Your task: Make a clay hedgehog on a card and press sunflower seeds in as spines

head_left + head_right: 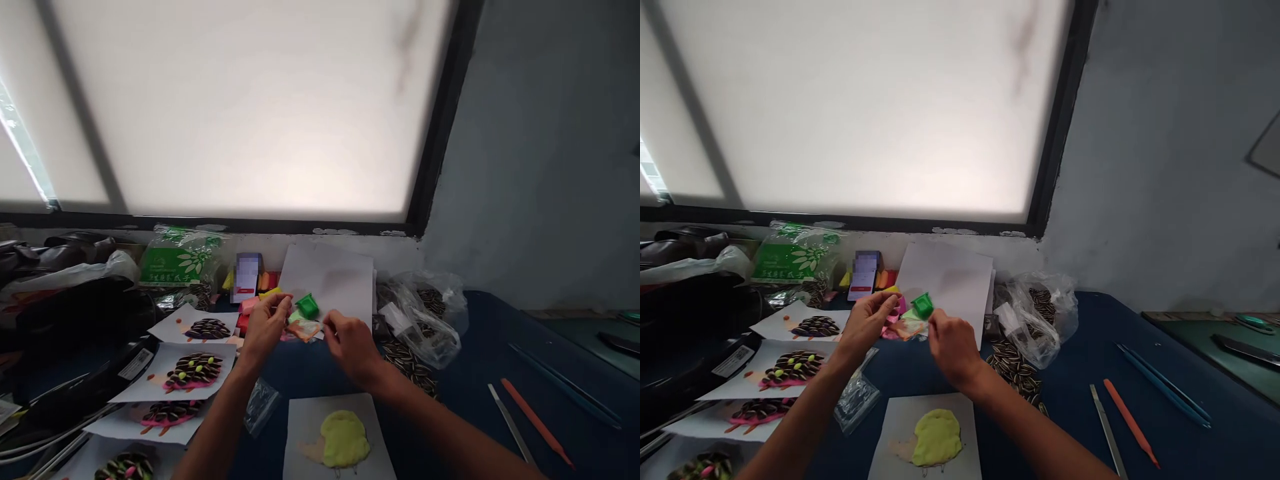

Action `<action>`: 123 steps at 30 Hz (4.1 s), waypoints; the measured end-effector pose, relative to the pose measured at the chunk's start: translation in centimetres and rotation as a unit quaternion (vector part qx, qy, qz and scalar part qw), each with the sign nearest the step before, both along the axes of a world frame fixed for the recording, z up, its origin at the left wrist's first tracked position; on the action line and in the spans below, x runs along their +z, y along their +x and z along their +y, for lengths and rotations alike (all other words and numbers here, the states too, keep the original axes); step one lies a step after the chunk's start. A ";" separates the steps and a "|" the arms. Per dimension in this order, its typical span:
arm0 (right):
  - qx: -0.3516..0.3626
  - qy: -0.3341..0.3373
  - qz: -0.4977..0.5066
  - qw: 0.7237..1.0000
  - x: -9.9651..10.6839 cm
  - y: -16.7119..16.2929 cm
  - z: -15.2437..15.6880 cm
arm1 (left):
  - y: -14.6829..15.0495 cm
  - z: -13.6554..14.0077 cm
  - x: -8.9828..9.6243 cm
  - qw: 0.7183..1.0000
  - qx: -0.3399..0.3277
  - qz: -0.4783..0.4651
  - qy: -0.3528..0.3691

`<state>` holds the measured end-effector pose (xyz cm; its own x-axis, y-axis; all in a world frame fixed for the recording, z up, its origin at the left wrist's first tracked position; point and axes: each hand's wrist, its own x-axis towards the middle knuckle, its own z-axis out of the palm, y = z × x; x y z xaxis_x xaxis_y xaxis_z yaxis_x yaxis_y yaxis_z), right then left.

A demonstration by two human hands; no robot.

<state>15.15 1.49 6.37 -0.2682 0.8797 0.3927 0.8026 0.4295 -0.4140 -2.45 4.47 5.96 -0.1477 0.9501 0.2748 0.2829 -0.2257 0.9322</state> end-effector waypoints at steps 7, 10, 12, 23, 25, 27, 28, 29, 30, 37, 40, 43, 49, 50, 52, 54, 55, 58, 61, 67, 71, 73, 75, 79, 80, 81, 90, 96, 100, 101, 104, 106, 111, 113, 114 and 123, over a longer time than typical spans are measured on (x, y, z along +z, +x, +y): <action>-0.048 -0.038 0.228 0.972 -2.3 3.3 -1.1 | 2.0 -1.1 -1.2 0.992 -0.032 0.122 -0.001; -0.040 -0.050 0.296 0.953 -2.8 2.9 -1.1 | 2.7 -2.1 -1.1 0.972 0.011 0.217 0.090; -0.032 -0.060 0.331 0.941 -3.1 2.9 -1.0 | 3.0 -2.5 -1.5 0.960 0.028 0.262 0.091; 0.034 -0.167 0.499 0.850 -4.6 3.0 -0.6 | 3.5 -2.4 -3.2 0.990 -0.106 0.077 -0.042; 0.041 -0.175 0.511 0.841 -4.9 2.5 -0.7 | 3.8 -2.6 -3.1 0.979 -0.186 0.000 -0.084; 0.046 -0.186 0.513 0.837 -5.2 2.2 -0.9 | 4.0 -2.7 -3.2 0.963 -0.231 -0.056 -0.130; 0.048 -0.192 0.511 0.837 -5.3 2.1 -1.0 | 4.0 -2.7 -3.4 0.957 -0.239 -0.075 -0.145; 0.049 -0.197 0.507 0.838 -5.4 2.0 -1.2 | 3.9 -2.7 -3.5 0.953 -0.244 -0.088 -0.155; 0.049 -0.201 0.502 0.840 -5.4 1.9 -1.3 | 3.8 -2.7 -3.7 0.950 -0.249 -0.093 -0.163; 0.043 -0.208 0.463 0.861 -5.0 1.8 -1.3 | 2.5 -2.1 -4.8 0.937 -0.273 -0.112 -0.189; 0.029 -0.192 0.464 0.864 -4.8 2.1 -1.0 | 2.2 -1.6 -5.6 0.939 -0.264 -0.132 -0.178; 0.021 -0.187 0.465 0.865 -4.7 2.4 -0.9 | 2.2 -1.5 -5.8 0.941 -0.248 -0.156 -0.168; 0.044 -0.222 0.454 0.862 -4.4 2.5 -1.4 | 2.5 -1.8 -4.9 0.942 -0.257 -0.147 -0.161; 0.048 -0.229 0.452 0.861 -4.3 2.6 -1.3 | 2.5 -1.9 -4.8 0.943 -0.255 -0.144 -0.159; 0.051 -0.240 0.448 0.859 -4.3 2.7 -1.3 | 2.6 -2.0 -4.6 0.944 -0.254 -0.141 -0.158; 0.051 -0.244 0.446 0.860 -4.2 2.8 -1.2 | 2.7 -2.1 -4.5 0.943 -0.255 -0.140 -0.161; 0.050 -0.243 0.445 0.860 -4.2 2.8 -1.2 | 2.7 -2.1 -4.4 0.943 -0.255 -0.141 -0.161; 0.046 -0.236 0.446 0.862 -4.1 2.8 -1.3 | 2.8 -2.2 -4.3 0.943 -0.252 -0.145 -0.161; 0.053 -0.240 0.441 0.863 -3.9 2.7 -1.5 | 2.7 -2.1 -4.5 0.942 -0.264 -0.139 -0.154; 0.069 -0.254 0.428 0.864 -4.0 3.0 -1.1 | 2.6 -1.8 -4.8 0.944 -0.276 -0.109 -0.146; 0.064 -0.267 0.426 0.862 -4.4 3.1 -0.9 | 2.9 -1.9 -4.8 0.948 -0.264 -0.108 -0.139; 0.056 -0.265 0.430 0.861 -4.5 3.0 -0.8 | 2.9 -1.9 -4.7 0.955 -0.237 -0.114 -0.137; 0.046 -0.255 0.438 0.861 -4.6 3.0 -0.8 | 2.8 -1.9 -4.5 0.962 -0.203 -0.124 -0.134; 0.030 -0.228 0.455 0.861 -4.7 3.1 -0.8 | 2.5 -1.7 -4.4 0.967 -0.176 -0.129 -0.133; 0.028 -0.220 0.459 0.860 -4.7 3.1 -0.8 | 2.5 -1.7 -4.5 0.966 -0.182 -0.130 -0.132; 0.026 -0.213 0.463 0.860 -4.7 3.0 -0.8 | 2.6 -1.6 -4.6 0.964 -0.192 -0.132 -0.128; 0.062 -0.224 0.441 0.867 -4.7 3.0 -0.8 | 3.5 -1.7 -5.1 0.952 -0.271 -0.095 -0.110; 0.064 -0.227 0.427 0.873 -5.0 3.3 -0.5 | 3.2 -1.8 -4.6 0.943 -0.293 -0.100 -0.125; 0.066 -0.234 0.417 0.876 -5.0 3.3 -0.5 | 3.2 -1.7 -4.8 0.947 -0.287 -0.089 -0.117; 0.067 -0.235 0.414 0.877 -5.0 3.3 -0.5 | 3.2 -1.7 -4.9 0.948 -0.281 -0.090 -0.116; 0.067 -0.240 0.404 0.880 -5.0 3.4 -0.5 | 3.2 -1.7 -5.1 0.955 -0.260 -0.084 -0.113; 0.069 -0.243 0.400 0.881 -5.0 3.4 -0.5 | 3.2 -1.7 -5.1 0.959 -0.250 -0.075 -0.111; 0.077 -0.256 0.399 0.877 -5.2 3.5 -0.4 | 3.3 -1.8 -5.0 0.953 -0.241 -0.108 -0.149; 0.081 -0.258 0.400 0.876 -5.2 3.4 -0.3 | 3.6 -1.9 -5.0 0.951 -0.238 -0.113 -0.162; 0.082 -0.259 0.400 0.875 -5.2 3.4 -0.4 | 3.7 -1.9 -4.9 0.951 -0.236 -0.115 -0.165; 0.085 -0.258 0.393 0.878 -5.1 3.4 -0.5 | 3.5 -1.8 -4.9 0.949 -0.261 -0.083 -0.157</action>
